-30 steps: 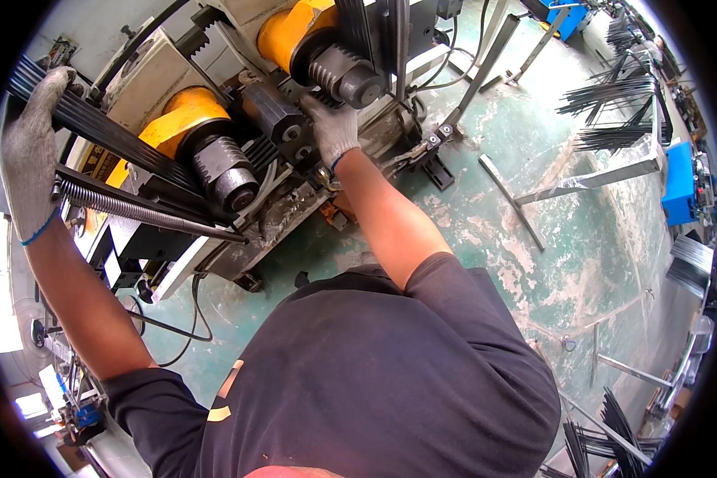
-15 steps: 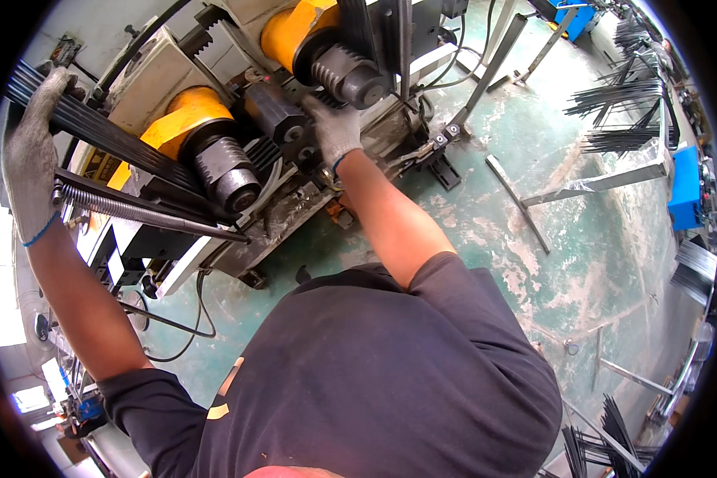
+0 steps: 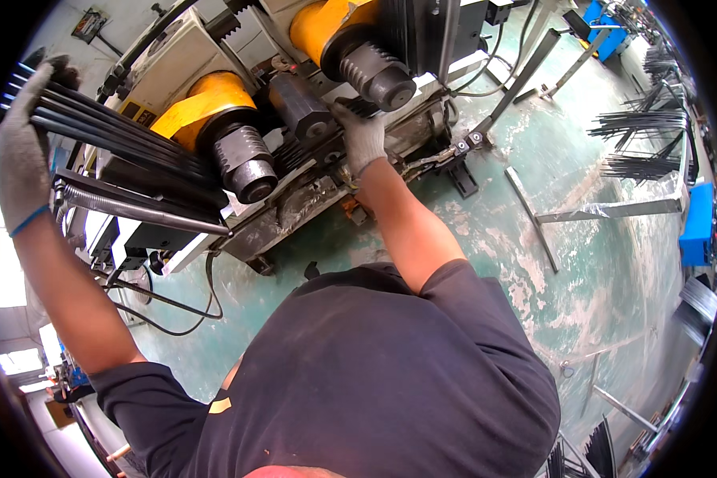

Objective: The person repeatedly picks up bundles of long metal rods, feeds them into a bending machine, and removes the bent rods. The person stacks the bent rods on a nearby rack.

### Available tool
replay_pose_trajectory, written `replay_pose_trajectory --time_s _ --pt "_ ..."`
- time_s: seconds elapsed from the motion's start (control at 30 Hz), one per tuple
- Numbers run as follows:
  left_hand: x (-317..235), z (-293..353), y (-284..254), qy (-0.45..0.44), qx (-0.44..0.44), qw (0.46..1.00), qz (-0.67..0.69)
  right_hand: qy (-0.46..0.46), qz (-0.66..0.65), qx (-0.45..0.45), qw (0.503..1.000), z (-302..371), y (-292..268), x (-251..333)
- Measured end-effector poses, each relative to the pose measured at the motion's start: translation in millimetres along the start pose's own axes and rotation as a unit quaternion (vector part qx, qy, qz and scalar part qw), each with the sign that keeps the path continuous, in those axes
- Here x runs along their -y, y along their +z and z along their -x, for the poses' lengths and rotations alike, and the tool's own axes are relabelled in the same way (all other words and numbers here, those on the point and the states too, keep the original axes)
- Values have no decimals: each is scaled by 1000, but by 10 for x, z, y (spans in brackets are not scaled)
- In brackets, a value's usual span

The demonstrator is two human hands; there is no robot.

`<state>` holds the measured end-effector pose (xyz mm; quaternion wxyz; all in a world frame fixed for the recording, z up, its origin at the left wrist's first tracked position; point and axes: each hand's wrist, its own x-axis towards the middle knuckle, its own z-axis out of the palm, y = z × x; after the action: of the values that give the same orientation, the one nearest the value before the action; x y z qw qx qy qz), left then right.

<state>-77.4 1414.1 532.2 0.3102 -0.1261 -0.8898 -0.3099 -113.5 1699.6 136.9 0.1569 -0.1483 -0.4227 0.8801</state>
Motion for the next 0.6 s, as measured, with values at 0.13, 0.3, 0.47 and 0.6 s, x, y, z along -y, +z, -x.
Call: replay_pose_trajectory --time_s 0.13,0.3,0.47,0.6 --pt "168 28 -72 -60 47 996 40 -74 126 25 989 -36 -38 -121" --pt "397 71 -227 74 88 993 -1 -53 136 45 988 -7 -41 -56" --pt "340 51 -221 8 80 997 5 -17 74 51 996 90 52 71" --pt "236 100 -175 -53 45 996 55 -32 127 58 990 76 49 92"
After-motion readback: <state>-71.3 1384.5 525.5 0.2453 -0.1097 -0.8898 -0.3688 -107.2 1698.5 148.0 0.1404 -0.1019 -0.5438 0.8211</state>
